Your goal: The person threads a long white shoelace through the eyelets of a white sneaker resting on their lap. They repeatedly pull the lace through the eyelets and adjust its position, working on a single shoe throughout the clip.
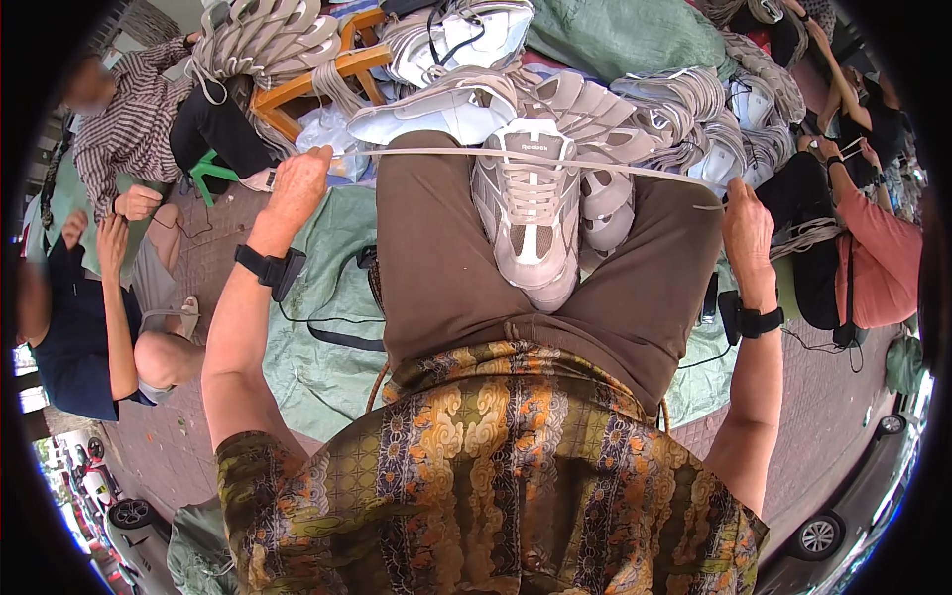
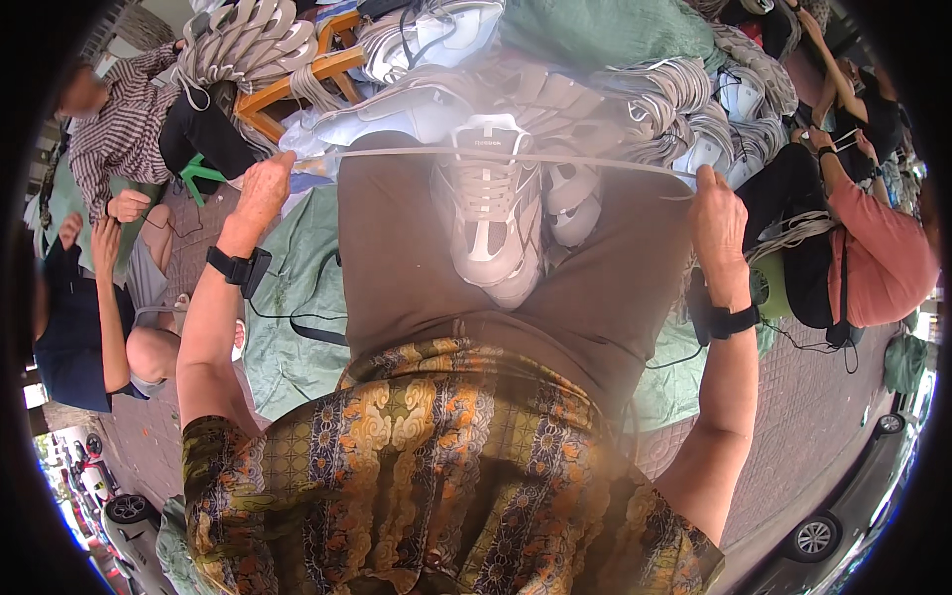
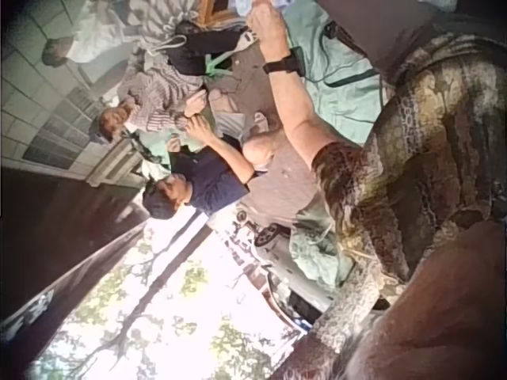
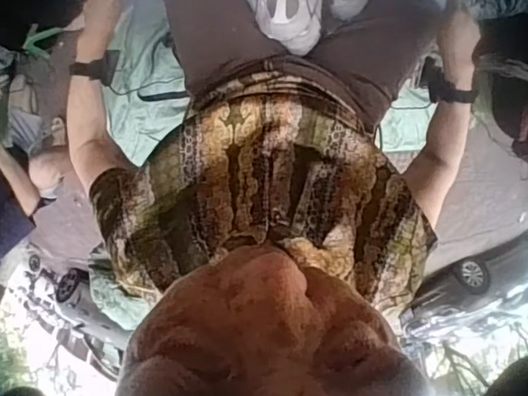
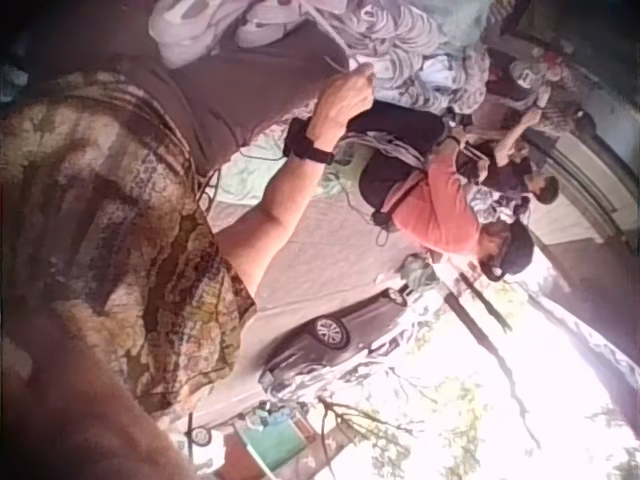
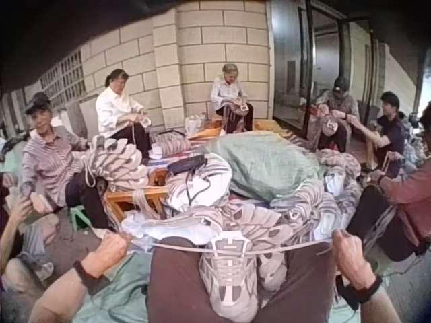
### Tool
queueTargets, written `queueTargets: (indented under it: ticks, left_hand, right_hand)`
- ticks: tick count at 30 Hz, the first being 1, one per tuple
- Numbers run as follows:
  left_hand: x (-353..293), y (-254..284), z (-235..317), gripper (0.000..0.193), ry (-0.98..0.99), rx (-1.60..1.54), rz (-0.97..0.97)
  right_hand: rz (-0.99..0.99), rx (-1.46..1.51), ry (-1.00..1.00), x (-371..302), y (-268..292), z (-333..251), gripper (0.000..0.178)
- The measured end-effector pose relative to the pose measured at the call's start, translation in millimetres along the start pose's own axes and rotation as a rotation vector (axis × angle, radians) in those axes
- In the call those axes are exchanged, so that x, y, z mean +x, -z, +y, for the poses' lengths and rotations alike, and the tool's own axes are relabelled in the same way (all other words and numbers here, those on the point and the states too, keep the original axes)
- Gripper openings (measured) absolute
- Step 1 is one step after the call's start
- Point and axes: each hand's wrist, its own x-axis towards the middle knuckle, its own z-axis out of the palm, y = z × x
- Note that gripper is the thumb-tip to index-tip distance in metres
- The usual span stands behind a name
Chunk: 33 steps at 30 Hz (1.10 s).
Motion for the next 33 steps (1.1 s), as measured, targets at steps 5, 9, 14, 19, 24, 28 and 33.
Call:
queueTargets:
  ticks: [5, 9, 14, 19, 24, 28, 33]
  left_hand:
    - [-1, 1, -1, 0.006, 0.045, -0.002, 0.020]
    - [-1, 1, 0, 0.005, 0.076, -0.013, 0.061]
    - [3, 2, 4, 0.009, 0.150, -0.144, 0.217]
    - [42, 31, 88, 0.018, 0.139, -0.679, 0.366]
    - [70, 37, 166, 0.014, 0.189, -0.995, 0.246]
    - [80, 13, 185, 0.009, 0.340, -1.208, 0.236]
    - [76, -11, 197, 0.010, 0.407, -1.342, 0.245]
  right_hand:
    - [-0.023, -0.059, -0.089, -15, -1, 12, 0.002]
    - [-0.007, -0.064, -0.127, -26, 0, 22, 0.003]
    - [0.052, 0.031, -0.172, -35, 1, 17, 0.009]
    - [0.095, 0.738, -0.162, -18, 14, -70, 0.002]
    - [-0.059, 0.882, -0.109, 21, -19, -145, 0.012]
    - [-0.037, 0.962, -0.109, 39, -60, -157, 0.011]
    - [-0.009, 0.945, -0.117, 36, -75, -168, 0.010]
